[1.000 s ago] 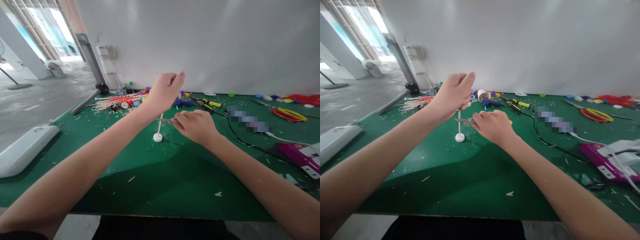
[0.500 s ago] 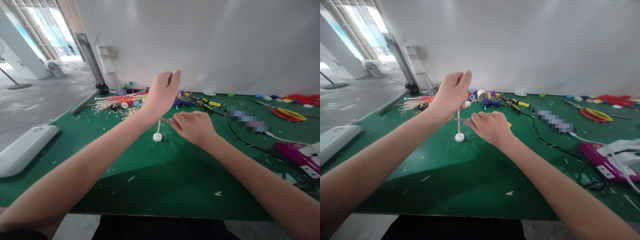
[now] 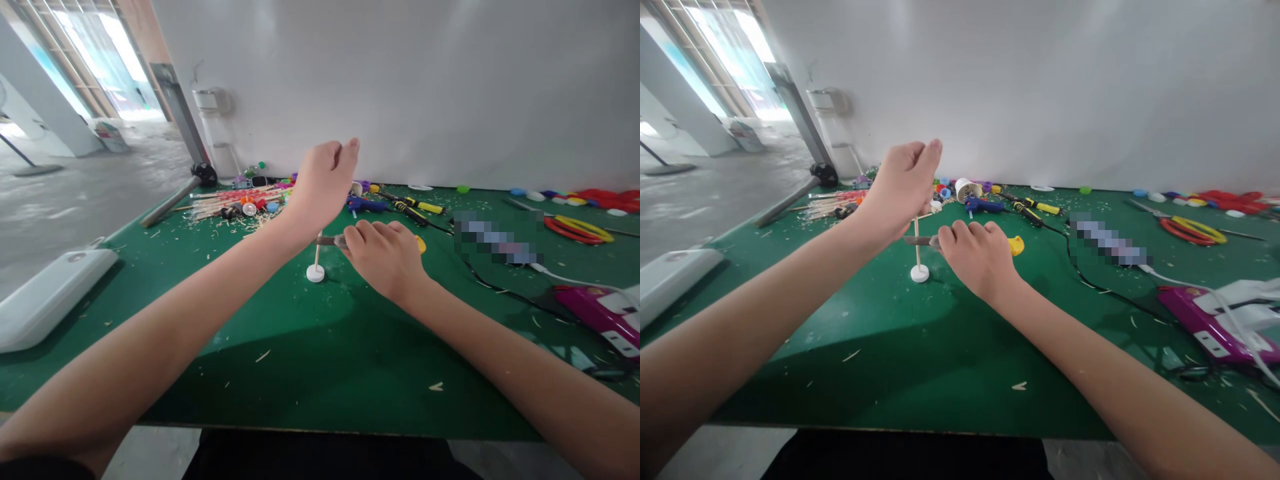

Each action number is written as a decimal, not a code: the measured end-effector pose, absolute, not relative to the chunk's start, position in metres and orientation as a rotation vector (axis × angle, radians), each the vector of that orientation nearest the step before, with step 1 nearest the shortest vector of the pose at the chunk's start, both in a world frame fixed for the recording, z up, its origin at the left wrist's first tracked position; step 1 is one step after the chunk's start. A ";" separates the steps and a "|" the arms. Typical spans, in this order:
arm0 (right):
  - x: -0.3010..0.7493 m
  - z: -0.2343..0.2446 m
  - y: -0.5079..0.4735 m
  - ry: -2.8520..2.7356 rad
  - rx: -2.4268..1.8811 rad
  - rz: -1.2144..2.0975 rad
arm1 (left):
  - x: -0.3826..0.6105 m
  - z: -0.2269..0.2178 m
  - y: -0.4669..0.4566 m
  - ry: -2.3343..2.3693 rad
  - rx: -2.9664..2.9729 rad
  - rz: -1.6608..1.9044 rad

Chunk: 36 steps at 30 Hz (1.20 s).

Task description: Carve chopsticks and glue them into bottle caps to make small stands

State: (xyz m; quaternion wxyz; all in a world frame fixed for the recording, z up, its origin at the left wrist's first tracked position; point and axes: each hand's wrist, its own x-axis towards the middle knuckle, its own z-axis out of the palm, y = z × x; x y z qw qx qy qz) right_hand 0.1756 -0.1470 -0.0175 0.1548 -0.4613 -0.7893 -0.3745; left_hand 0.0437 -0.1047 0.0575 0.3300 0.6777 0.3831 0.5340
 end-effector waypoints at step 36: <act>0.226 -0.032 -0.112 -2.061 -1.387 -1.250 | 0.025 0.060 -0.092 1.042 1.743 1.303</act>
